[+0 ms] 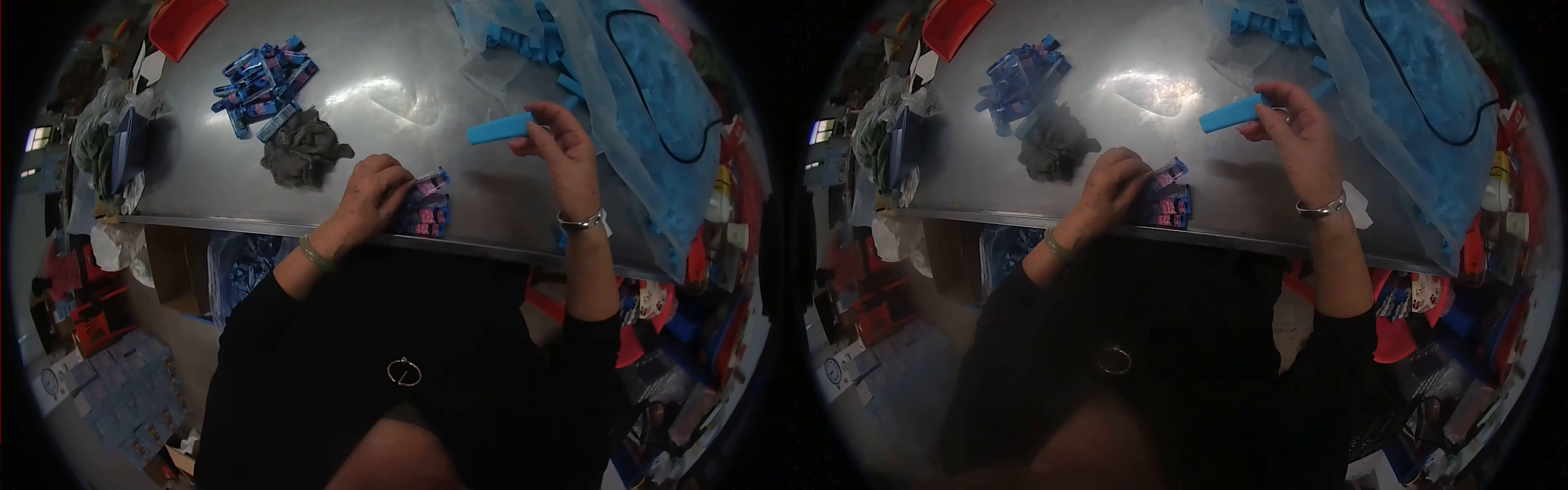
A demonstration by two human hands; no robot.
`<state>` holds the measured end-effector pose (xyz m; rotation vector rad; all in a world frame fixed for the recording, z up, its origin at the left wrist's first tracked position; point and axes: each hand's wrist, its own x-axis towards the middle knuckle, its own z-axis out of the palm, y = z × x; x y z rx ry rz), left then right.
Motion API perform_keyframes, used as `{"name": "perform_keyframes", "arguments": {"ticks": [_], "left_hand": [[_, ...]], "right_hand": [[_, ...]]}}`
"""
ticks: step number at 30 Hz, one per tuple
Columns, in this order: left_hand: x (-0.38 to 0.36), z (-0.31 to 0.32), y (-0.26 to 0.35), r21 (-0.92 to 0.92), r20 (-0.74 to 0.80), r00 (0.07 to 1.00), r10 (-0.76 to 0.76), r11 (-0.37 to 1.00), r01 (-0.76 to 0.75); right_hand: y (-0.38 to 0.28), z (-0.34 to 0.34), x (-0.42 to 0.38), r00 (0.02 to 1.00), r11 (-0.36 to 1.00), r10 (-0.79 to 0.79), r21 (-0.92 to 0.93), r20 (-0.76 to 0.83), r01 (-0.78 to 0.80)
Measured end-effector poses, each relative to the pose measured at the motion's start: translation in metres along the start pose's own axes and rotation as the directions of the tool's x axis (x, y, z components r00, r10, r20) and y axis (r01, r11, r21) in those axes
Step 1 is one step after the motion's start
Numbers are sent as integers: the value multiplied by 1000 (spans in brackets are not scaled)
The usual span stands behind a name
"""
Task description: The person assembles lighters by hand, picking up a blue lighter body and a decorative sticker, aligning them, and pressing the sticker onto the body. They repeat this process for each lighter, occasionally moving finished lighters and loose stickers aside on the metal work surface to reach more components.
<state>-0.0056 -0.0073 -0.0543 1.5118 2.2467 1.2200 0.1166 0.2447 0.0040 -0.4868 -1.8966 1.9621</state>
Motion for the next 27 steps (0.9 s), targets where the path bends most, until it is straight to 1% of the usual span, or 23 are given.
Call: {"name": "perform_keyframes", "arguments": {"ticks": [1, 2, 4, 5, 7, 13, 14, 16, 17, 19, 20, 21, 22, 23, 25, 26, 27], "left_hand": [[1, -2, 1, 2, -38, 999, 15, 1000, -15], [2, -4, 3, 3, -38, 999, 17, 1000, -17], [3, -8, 8, -116, -25, 998, -60, 992, 56], [3, -8, 8, -114, -28, 998, -57, 992, 54], [3, -8, 10, -180, -35, 998, -54, 982, 47], [2, -10, 15, -209, -58, 998, -31, 978, 18], [2, -10, 15, -209, -60, 998, -31, 978, 18], [2, -10, 14, -229, -62, 998, -17, 973, 2], [2, -9, 15, -230, -63, 998, -17, 973, 2], [-1, -8, 18, -368, 56, 976, -211, 904, 217], [0, -6, 22, -368, 56, 976, -210, 904, 216], [2, -3, 27, -590, 123, 943, -310, 741, 320], [4, -3, 29, -760, 213, 898, -384, 513, 399], [5, -3, 29, -760, 212, 899, -384, 514, 398], [7, -6, 28, -785, 349, 866, -359, 393, 479], [7, -6, 29, -785, 348, 866, -359, 394, 478], [8, -6, 30, -801, 369, 855, -365, 341, 492]], "right_hand": [[-2, 4, -2, 1000, 999, 4, 40, -7, -4], [-2, 5, -3, 1000, 999, 2, 40, -8, -2], [-4, 7, -4, 990, 979, 134, 149, 37, -138], [-3, 7, -3, 991, 980, 131, 149, 38, -135], [2, 7, -1, 979, 949, 184, 245, 88, -200], [3, 12, -1, 952, 938, 247, 203, 179, -281], [3, 13, -1, 952, 938, 247, 202, 179, -281], [1, 18, -2, 965, 964, 214, 128, 152, -234], [1, 21, -4, 965, 964, 214, 127, 151, -234], [0, 31, -7, 987, 992, 101, 69, 124, -110], [0, 37, -10, 987, 992, 100, 69, 124, -109], [0, 44, -12, 992, 993, 68, 84, 104, -77], [1, 49, -14, 996, 994, 36, 99, 84, -44], [4, 52, -15, 996, 994, 35, 99, 84, -43], [9, 55, -17, 981, 980, -112, -147, 159, 135], [6, 55, -18, 981, 980, -113, -147, 159, 137], [3, 55, -20, 960, 919, -147, -325, 239, 222]]}}
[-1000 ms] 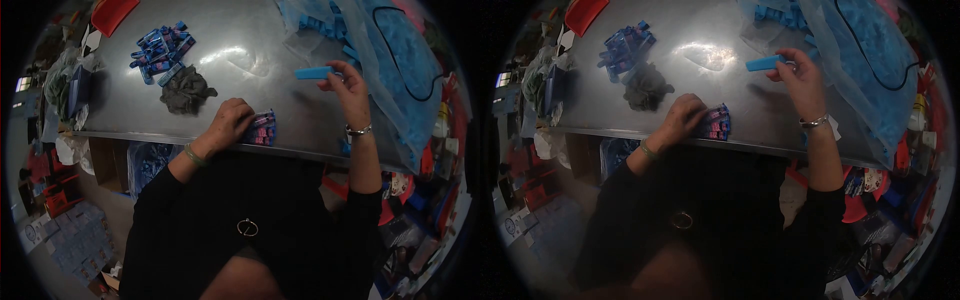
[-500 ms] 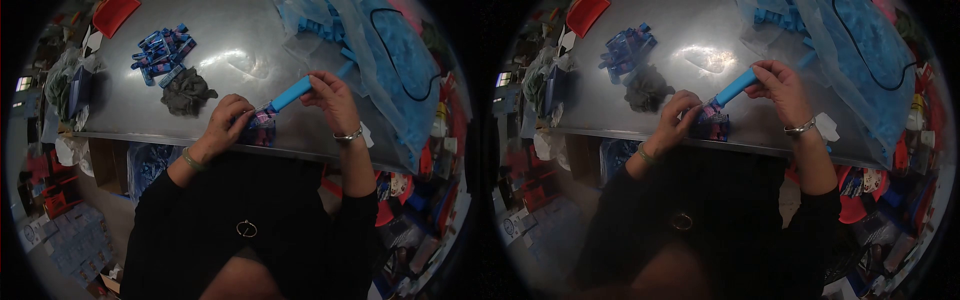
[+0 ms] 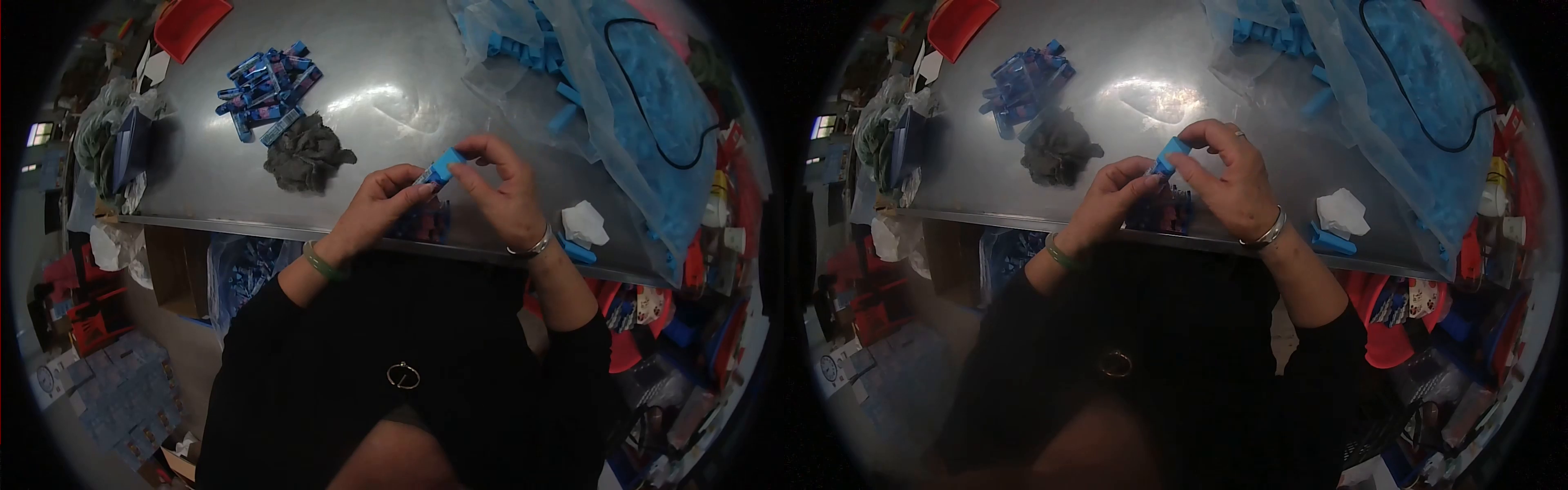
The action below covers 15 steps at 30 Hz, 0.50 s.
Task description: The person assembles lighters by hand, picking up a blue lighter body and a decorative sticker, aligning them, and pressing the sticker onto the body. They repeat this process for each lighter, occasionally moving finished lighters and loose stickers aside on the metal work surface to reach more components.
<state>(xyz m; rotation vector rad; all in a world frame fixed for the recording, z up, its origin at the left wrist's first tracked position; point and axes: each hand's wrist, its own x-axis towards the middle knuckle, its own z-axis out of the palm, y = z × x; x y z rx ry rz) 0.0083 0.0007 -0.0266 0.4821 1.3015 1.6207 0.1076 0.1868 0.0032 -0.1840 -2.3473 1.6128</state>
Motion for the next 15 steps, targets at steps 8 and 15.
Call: {"name": "perform_keyframes", "arguments": {"ticks": [8, 15], "left_hand": [[3, 10, 5, -280, 12, 999, -51, 958, 52], [4, 13, 4, -375, 130, 991, -27, 924, 74]], "right_hand": [[-3, 27, -17, 960, 867, -250, -414, 125, 279], [-3, 28, -15, 946, 843, -308, -434, 96, 318]]}}
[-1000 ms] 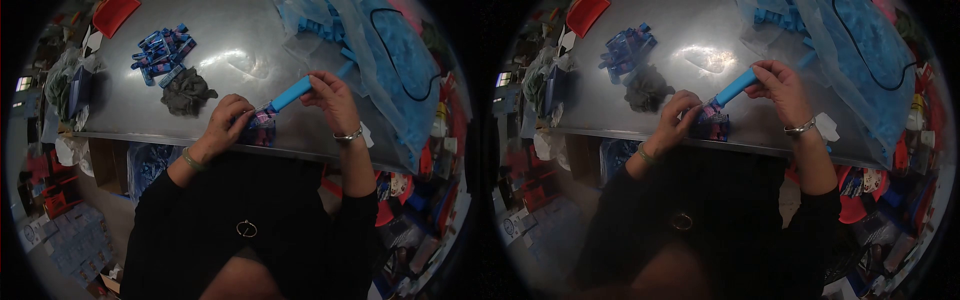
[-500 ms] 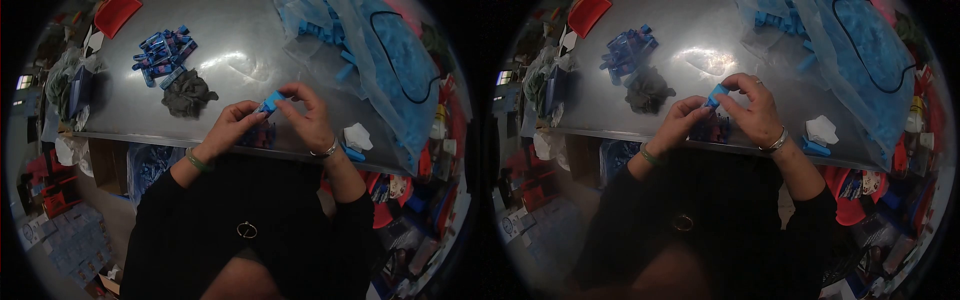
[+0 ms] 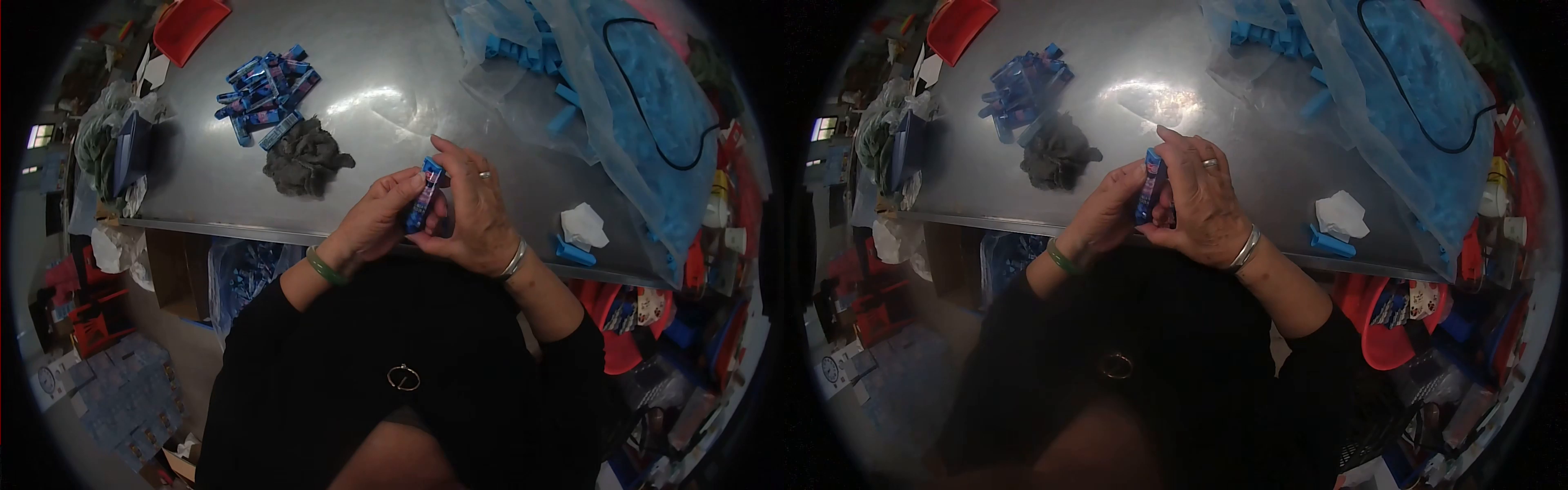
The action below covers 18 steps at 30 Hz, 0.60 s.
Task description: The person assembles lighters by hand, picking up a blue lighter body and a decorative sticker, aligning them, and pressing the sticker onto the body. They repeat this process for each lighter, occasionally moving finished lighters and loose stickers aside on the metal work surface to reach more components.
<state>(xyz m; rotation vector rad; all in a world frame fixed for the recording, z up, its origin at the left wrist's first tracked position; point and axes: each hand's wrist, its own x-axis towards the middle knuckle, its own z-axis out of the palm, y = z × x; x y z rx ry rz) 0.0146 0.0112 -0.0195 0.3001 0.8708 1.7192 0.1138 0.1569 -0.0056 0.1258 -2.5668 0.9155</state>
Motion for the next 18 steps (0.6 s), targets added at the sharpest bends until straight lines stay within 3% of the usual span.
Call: {"name": "perform_keyframes", "arguments": {"ticks": [11, 13, 14, 16, 17, 18], "left_hand": [[6, -6, 7, -50, 47, 998, -40, 998, 42], [13, -18, 21, 221, -104, 994, -35, 974, 57], [19, -26, 35, 465, -143, 981, 127, 884, -47], [25, -44, 79, 894, -186, 883, 430, 446, -29], [30, -68, 101, 995, -29, 780, 626, 96, -40], [33, -89, 119, 965, 187, 654, 733, -262, 19]], "right_hand": [[9, 0, 3, 1000, 999, 11, 47, 25, -12], [19, -8, 11, 997, 995, 76, 70, 35, -78], [30, -12, 15, 996, 994, 77, 69, 34, -80], [71, -29, 22, 984, 976, 176, -122, -35, -179], [98, -37, 25, 982, 947, 179, -260, -63, -189], [125, -45, 27, 980, 899, 176, -392, -89, -197]]}}
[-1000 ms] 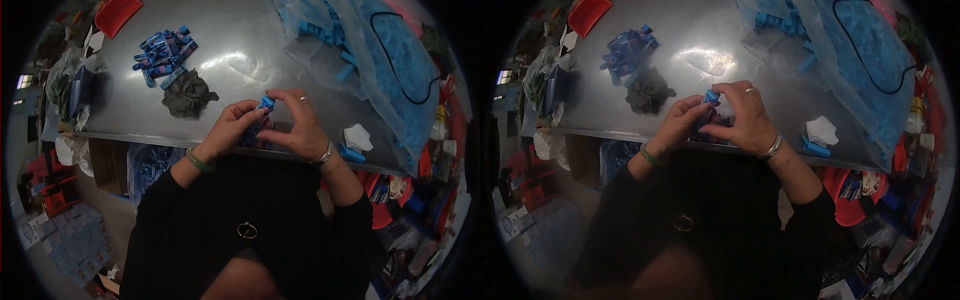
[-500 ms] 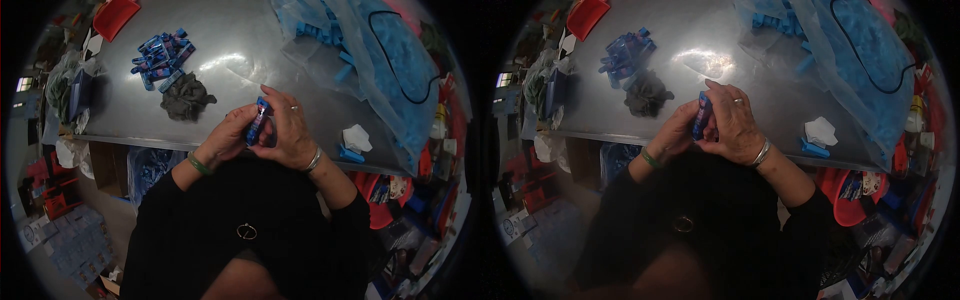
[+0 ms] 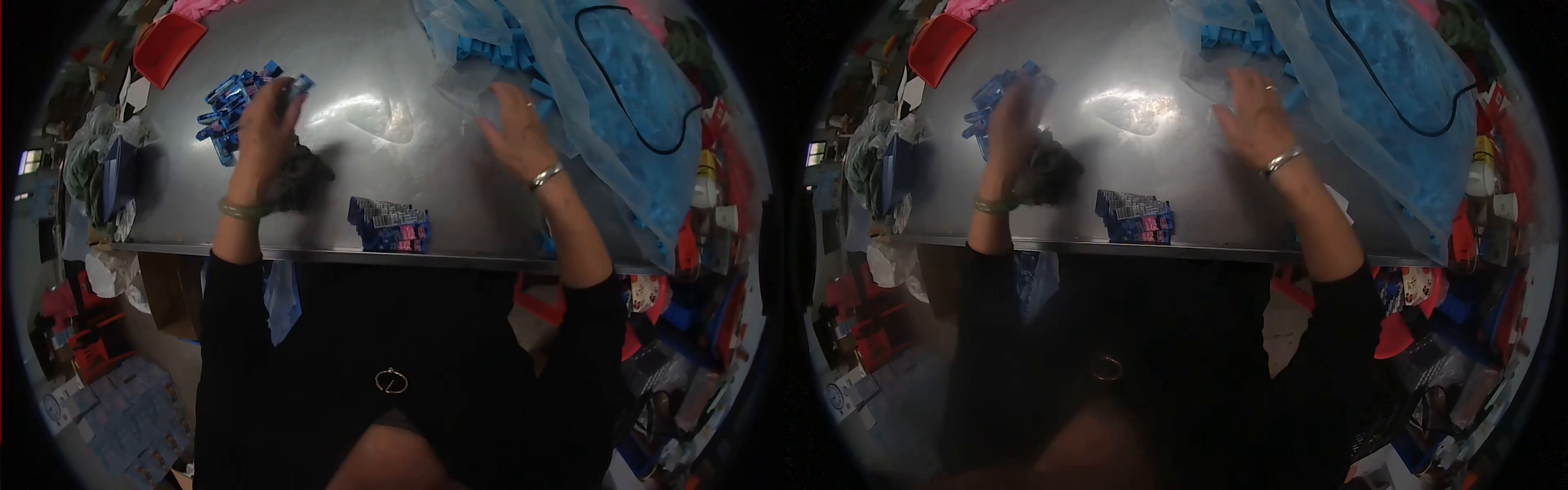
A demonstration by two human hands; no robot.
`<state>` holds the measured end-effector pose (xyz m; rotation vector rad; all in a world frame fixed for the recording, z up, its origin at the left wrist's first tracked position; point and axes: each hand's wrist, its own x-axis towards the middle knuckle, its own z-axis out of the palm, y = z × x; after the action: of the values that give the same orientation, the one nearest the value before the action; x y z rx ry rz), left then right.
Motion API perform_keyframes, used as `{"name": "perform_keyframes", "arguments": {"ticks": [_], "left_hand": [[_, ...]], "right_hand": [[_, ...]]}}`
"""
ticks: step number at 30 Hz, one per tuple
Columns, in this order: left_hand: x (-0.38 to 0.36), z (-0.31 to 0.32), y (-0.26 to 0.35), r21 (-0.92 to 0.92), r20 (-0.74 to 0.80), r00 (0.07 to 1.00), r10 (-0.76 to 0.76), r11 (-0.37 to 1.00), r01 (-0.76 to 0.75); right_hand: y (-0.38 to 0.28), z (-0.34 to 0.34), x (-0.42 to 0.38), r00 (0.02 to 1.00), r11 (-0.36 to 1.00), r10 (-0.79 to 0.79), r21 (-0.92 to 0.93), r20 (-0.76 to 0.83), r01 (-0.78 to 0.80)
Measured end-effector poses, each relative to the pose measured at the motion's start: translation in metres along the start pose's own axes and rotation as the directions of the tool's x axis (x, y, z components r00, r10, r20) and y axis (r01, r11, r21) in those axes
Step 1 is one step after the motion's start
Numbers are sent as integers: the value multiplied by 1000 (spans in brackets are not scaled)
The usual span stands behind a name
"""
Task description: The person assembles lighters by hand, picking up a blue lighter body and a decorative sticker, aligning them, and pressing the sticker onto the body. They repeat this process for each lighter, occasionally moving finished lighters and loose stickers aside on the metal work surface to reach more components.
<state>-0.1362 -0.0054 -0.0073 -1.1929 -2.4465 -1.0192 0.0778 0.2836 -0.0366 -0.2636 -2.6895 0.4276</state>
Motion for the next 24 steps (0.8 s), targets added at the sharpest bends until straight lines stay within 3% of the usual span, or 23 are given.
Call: {"name": "perform_keyframes", "arguments": {"ticks": [1, 3, 4, 5, 6, 7, 8, 10, 13, 17, 19, 22, 23, 24], "left_hand": [[6, -9, -10, 1, -3, 1000, 0, 1000, 0], [19, -24, -17, 517, -97, 967, 236, 842, -154], [17, -21, -12, 518, -95, 967, 236, 842, -155], [8, -15, -3, 436, -52, 964, 261, 874, -213], [-2, -8, 10, 349, -12, 958, 286, 899, -264], [-17, -4, 28, 150, 112, 980, 166, 972, -182], [-32, 2, 48, -41, 253, 965, 67, 997, -59], [-63, 22, 63, -216, 464, 883, 74, 976, 32], [-93, 35, 79, -238, 534, 831, 157, 971, -30], [-104, 48, 80, -304, 525, 837, 155, 952, 15], [-103, 49, 80, -376, 553, 831, 52, 906, 193], [-106, 53, 77, -424, 534, 844, 57, 881, 209], [-106, 54, 77, -427, 533, 844, 61, 881, 206], [-106, 54, 77, -394, 469, 874, 124, 915, 82]], "right_hand": [[16, -5, 9, 997, 995, 68, -78, 42, -64], [52, -8, 24, 977, 939, 190, -308, 100, -151], [64, -7, 28, 963, 877, 243, -451, 117, -167], [74, -5, 28, 962, 879, 243, -447, 122, -165], [76, -5, 29, 954, 809, 278, -564, 115, -168], [80, -4, 29, 945, 725, 310, -669, 105, -163], [87, -1, 29, 945, 731, 307, -665, 115, -157], [104, 6, 26, 938, 690, 334, -702, 93, -176], [120, 8, 21, 961, 678, 265, -724, 79, -128], [122, 3, 21, 944, 697, 308, -704, 121, -137], [114, 2, 20, 958, 716, 278, -680, 75, -155], [110, -1, 17, 934, 796, 343, -558, 95, -236], [110, -1, 16, 934, 794, 345, -560, 92, -238], [110, -1, 13, 930, 802, 355, -540, 92, -253]]}}
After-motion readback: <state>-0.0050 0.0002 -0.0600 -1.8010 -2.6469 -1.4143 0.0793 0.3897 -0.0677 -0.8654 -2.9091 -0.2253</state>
